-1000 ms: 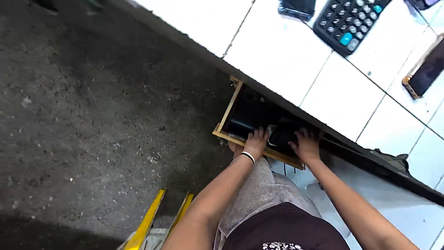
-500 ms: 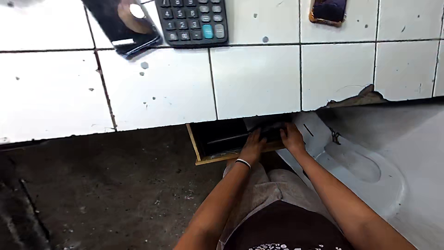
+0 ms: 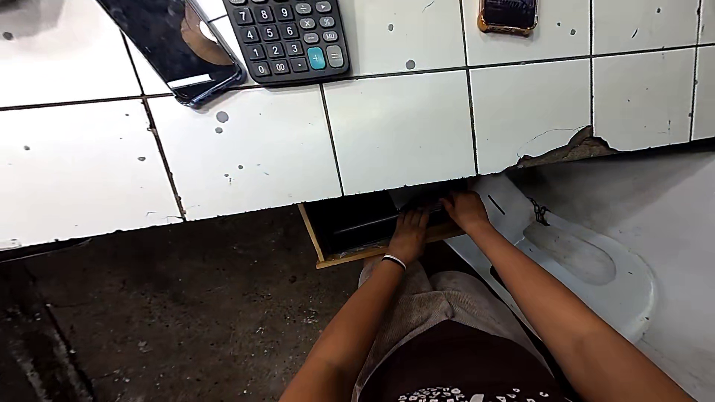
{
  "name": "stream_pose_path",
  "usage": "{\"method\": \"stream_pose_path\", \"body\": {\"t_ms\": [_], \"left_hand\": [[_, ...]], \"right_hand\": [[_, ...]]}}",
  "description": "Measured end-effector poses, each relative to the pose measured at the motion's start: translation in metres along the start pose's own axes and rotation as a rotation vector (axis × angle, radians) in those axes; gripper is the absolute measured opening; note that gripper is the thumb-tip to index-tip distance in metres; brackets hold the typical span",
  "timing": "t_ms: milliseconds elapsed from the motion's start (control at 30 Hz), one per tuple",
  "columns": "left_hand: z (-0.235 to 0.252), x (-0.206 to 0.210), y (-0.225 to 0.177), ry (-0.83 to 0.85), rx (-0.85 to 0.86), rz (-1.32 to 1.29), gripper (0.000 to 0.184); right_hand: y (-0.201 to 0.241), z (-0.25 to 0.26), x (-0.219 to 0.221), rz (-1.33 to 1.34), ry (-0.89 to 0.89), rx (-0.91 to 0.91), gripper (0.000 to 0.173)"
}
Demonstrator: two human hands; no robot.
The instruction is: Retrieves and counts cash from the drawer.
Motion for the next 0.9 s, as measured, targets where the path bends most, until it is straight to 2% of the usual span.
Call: {"method": "stream_pose_path", "body": {"t_ms": [200,300,433,533,667,767,900], "left_hand": [[0.009,-0.006,-0.007,0.072,-0.059,0.016,0.074],[0.012,-0.007,-0.005,0.045,-0.049,0.025,0.072],[0.011,-0.001,-0.002,0.073,-0.04,-0.012,0.076],[0.011,0.003,-0.001,0.101,-0.024,-0.031,0.079],[0.012,0.004,0.001,0.109,-0.025,-0.041,0.08],[0.012,0.003,0.001,0.116,-0.037,-0.045,0.081],[0.015,-0.002,0.005,0.132,-0.064,-0.048,0.081]], "right_hand": [[-0.003,0.004,0.009,0.151,0.044,0.197,0.051],[-0.002,0.008,0.013,0.193,0.049,0.213,0.055],[-0.016,0.011,0.019,0.377,-0.002,0.202,0.041],[-0.017,0.01,0.021,0.353,0.017,0.157,0.032],[-0.001,0.01,0.017,0.049,0.027,0.016,0.029],[0.012,0.01,0.017,-0.049,0.044,-0.034,0.027],[0.008,0.004,0.006,-0.044,-0.143,-0.172,0.027]]}}
Point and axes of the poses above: each hand's wrist, its own z-axis towards the middle knuckle, its own x-axis out of the palm, y = z × x, the point moved 8 cm from there along z, towards the middle knuckle, and after that the axes turned 3 degrees about -y, right-handed, at the moved point
